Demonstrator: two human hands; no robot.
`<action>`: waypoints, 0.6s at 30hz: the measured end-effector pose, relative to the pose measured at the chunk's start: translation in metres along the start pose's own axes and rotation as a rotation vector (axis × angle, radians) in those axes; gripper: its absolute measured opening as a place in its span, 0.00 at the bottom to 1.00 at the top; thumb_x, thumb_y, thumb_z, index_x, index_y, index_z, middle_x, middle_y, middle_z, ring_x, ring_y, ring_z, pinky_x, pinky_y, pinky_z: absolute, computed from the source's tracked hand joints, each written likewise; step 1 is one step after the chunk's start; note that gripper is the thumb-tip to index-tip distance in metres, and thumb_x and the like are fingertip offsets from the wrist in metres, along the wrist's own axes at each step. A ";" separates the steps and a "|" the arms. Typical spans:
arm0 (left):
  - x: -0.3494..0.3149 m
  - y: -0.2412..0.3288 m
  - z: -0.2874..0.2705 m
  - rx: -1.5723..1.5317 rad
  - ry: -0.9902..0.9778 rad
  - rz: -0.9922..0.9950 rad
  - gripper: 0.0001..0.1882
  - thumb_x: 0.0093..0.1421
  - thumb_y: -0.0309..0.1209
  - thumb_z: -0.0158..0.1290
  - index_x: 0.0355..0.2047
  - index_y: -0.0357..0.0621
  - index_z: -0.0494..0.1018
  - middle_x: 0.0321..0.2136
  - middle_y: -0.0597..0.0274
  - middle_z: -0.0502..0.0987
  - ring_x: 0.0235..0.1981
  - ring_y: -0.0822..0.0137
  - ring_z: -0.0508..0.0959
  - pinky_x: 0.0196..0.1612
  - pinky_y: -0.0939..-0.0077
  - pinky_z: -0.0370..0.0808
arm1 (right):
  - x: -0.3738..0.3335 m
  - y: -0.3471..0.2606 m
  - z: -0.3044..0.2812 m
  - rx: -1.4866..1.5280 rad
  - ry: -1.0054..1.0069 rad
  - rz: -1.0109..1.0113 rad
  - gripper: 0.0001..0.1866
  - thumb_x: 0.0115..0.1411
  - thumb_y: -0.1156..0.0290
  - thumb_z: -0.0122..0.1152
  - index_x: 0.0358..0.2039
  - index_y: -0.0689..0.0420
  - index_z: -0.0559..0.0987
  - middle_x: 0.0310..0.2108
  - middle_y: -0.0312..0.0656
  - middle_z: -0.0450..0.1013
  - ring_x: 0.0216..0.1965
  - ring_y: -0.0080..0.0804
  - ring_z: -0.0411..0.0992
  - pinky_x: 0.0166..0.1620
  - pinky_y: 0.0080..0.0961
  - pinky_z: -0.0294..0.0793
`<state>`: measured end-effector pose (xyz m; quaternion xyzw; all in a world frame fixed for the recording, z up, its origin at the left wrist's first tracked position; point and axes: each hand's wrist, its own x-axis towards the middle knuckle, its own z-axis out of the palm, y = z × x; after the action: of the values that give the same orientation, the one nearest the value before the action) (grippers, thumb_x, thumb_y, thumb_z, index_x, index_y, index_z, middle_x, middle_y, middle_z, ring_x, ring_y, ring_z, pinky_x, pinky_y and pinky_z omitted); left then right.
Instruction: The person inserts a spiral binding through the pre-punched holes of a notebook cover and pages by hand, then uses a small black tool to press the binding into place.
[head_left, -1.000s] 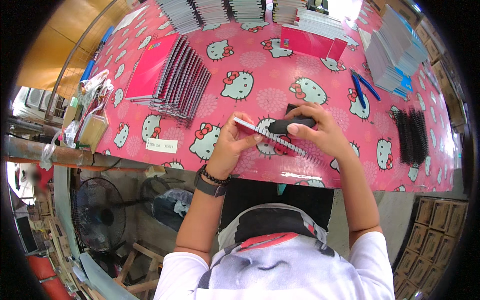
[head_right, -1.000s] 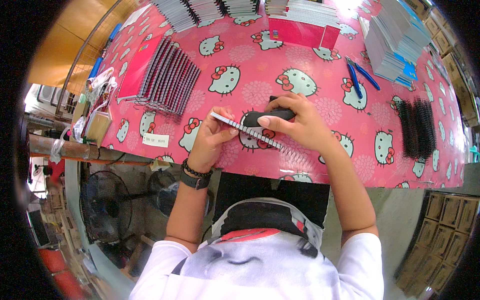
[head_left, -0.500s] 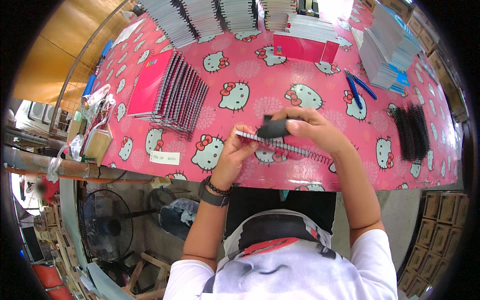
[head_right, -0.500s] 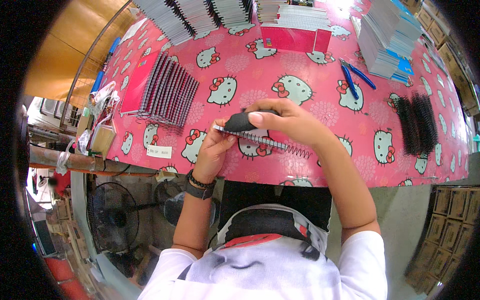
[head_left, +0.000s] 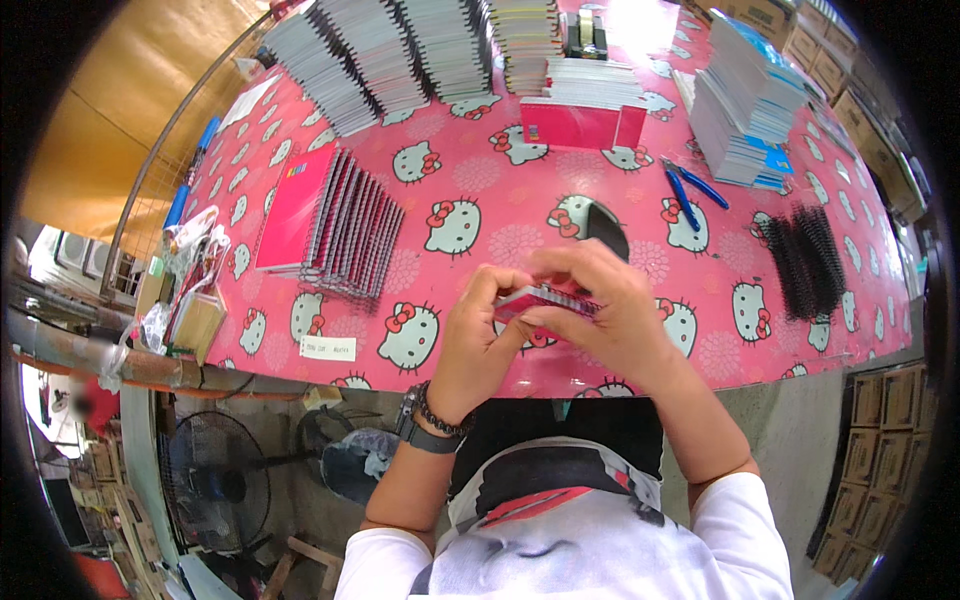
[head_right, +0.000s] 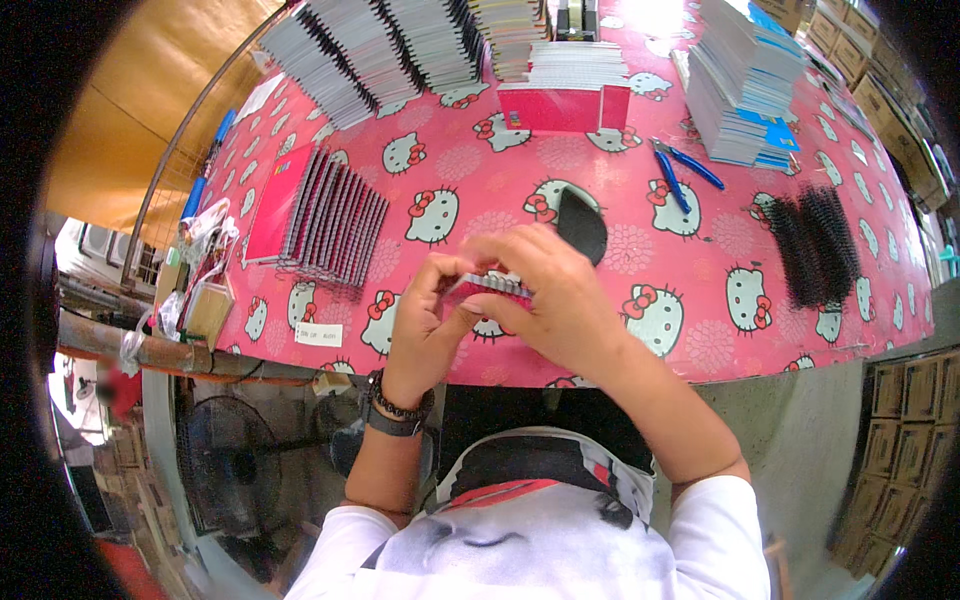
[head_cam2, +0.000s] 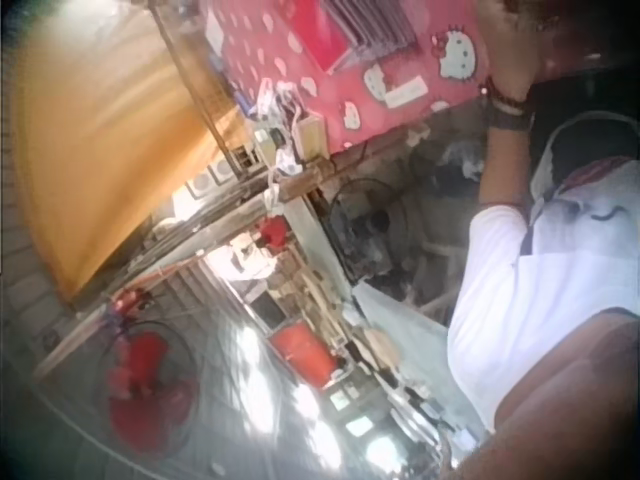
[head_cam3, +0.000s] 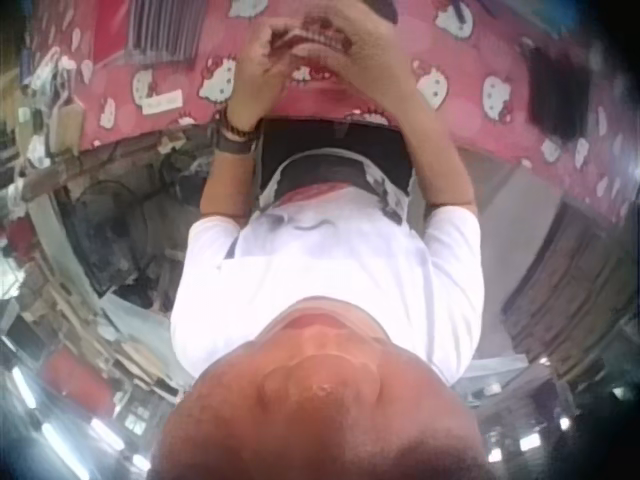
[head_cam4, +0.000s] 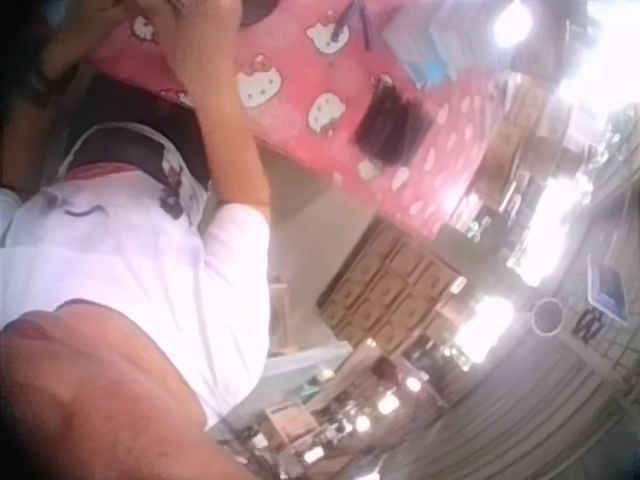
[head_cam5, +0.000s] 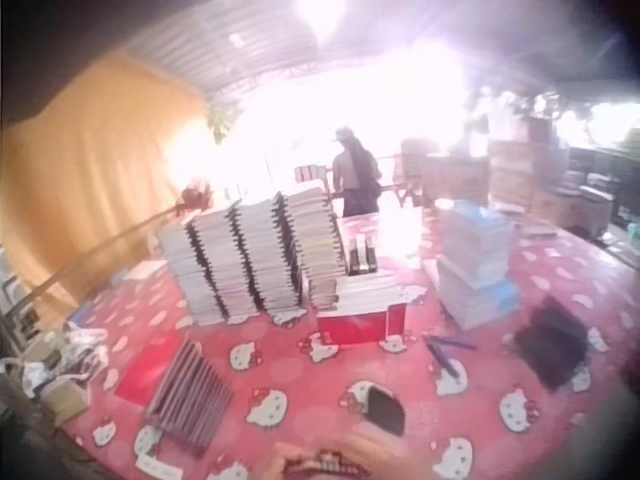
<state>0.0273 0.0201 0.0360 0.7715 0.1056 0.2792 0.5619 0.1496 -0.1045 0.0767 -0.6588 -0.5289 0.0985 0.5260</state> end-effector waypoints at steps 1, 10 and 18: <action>0.000 0.005 0.002 -0.047 0.019 -0.030 0.09 0.57 0.26 0.56 0.37 0.38 0.69 0.34 0.61 0.72 0.36 0.76 0.73 0.40 0.79 0.70 | -0.001 0.002 0.002 0.055 0.007 0.024 0.16 0.49 0.74 0.65 0.40 0.60 0.75 0.39 0.46 0.73 0.37 0.38 0.73 0.40 0.29 0.73; -0.007 0.023 -0.002 -0.255 0.137 -0.009 0.09 0.53 0.21 0.59 0.35 0.35 0.73 0.32 0.62 0.75 0.35 0.74 0.75 0.40 0.79 0.73 | -0.009 -0.001 0.011 0.161 0.107 -0.034 0.12 0.52 0.75 0.64 0.37 0.61 0.75 0.32 0.43 0.72 0.31 0.32 0.73 0.35 0.24 0.73; -0.017 0.034 -0.003 -0.008 0.196 0.111 0.09 0.51 0.20 0.59 0.33 0.36 0.73 0.31 0.60 0.74 0.32 0.73 0.75 0.37 0.81 0.72 | -0.005 -0.014 0.012 0.080 0.093 -0.084 0.10 0.49 0.74 0.66 0.28 0.62 0.73 0.25 0.42 0.69 0.26 0.33 0.68 0.29 0.26 0.68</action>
<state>0.0070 0.0028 0.0631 0.7429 0.1159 0.3844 0.5356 0.1315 -0.1033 0.0803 -0.6184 -0.5267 0.0668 0.5795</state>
